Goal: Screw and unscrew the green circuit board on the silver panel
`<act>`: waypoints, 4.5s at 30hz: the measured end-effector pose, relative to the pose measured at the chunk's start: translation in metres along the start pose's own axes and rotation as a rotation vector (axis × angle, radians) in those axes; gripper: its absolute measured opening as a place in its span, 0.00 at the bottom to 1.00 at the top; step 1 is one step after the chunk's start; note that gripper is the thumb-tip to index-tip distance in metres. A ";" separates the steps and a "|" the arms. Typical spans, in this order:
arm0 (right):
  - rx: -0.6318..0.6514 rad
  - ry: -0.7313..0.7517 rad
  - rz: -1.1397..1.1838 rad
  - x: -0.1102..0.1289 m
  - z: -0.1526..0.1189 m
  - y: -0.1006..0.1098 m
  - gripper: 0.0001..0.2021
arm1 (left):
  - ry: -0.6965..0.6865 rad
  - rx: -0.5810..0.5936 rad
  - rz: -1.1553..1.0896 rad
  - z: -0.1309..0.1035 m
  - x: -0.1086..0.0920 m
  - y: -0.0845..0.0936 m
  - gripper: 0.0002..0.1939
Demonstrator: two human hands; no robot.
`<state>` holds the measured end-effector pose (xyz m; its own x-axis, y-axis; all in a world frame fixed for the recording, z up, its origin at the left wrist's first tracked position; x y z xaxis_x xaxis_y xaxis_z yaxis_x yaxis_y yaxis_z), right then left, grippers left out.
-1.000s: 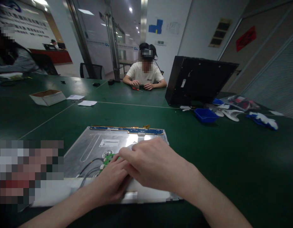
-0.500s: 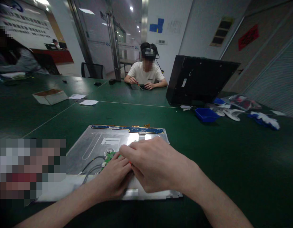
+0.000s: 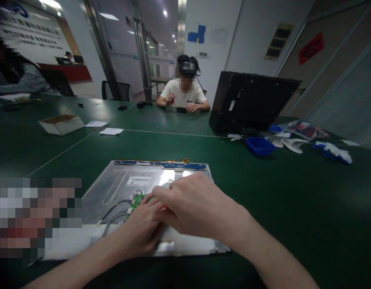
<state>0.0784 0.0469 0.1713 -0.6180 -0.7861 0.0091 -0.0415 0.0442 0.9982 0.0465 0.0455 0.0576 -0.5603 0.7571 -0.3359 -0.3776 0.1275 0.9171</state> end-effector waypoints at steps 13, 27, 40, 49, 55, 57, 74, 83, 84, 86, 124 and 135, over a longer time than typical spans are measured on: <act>-0.018 0.015 0.015 0.001 0.000 0.001 0.05 | -0.006 -0.015 -0.023 0.000 0.002 0.000 0.13; -0.014 0.021 0.054 0.001 0.000 0.003 0.01 | 0.025 0.016 0.019 0.001 0.006 -0.007 0.10; -0.018 0.007 0.067 0.002 -0.002 0.005 0.03 | 0.010 0.015 0.033 0.002 0.003 -0.005 0.10; -0.026 0.015 0.040 0.001 0.000 0.004 0.02 | 0.015 0.016 0.025 0.001 0.004 -0.005 0.12; -0.010 0.013 0.054 0.001 0.000 0.002 0.04 | 0.001 0.010 0.037 0.002 0.003 -0.005 0.10; -0.015 0.009 0.038 0.001 -0.001 0.002 0.04 | 0.004 0.005 0.044 0.002 0.002 -0.004 0.11; -0.003 0.011 0.061 0.002 0.001 0.003 0.04 | 0.003 0.003 0.054 0.002 0.002 -0.004 0.11; -0.010 0.018 0.070 0.002 0.000 0.003 0.03 | 0.006 0.017 0.050 0.002 0.003 -0.006 0.10; -0.009 0.018 0.071 0.002 0.000 0.003 0.04 | 0.007 0.024 0.049 0.002 0.004 -0.007 0.11; -0.008 -0.002 0.059 -0.001 0.001 0.002 0.05 | 0.010 0.032 0.047 0.002 0.004 -0.008 0.14; -0.018 0.006 0.031 -0.001 0.002 0.001 0.01 | -0.007 -0.014 0.102 0.003 0.006 -0.009 0.08; -0.011 0.027 0.061 0.001 0.001 0.000 0.01 | 0.004 0.026 0.087 0.003 0.006 -0.009 0.10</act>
<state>0.0769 0.0470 0.1711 -0.5978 -0.7985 0.0710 0.0039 0.0856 0.9963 0.0488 0.0504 0.0480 -0.5930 0.7634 -0.2559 -0.3082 0.0784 0.9481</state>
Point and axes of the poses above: each hand's wrist, its own z-axis towards the middle knuckle, its own y-axis out of the back of the hand, x = y × z, the point moved 10 cm from there along z, towards the middle knuckle, and after that the axes turned 5 degrees about x, right-handed, at the moved point
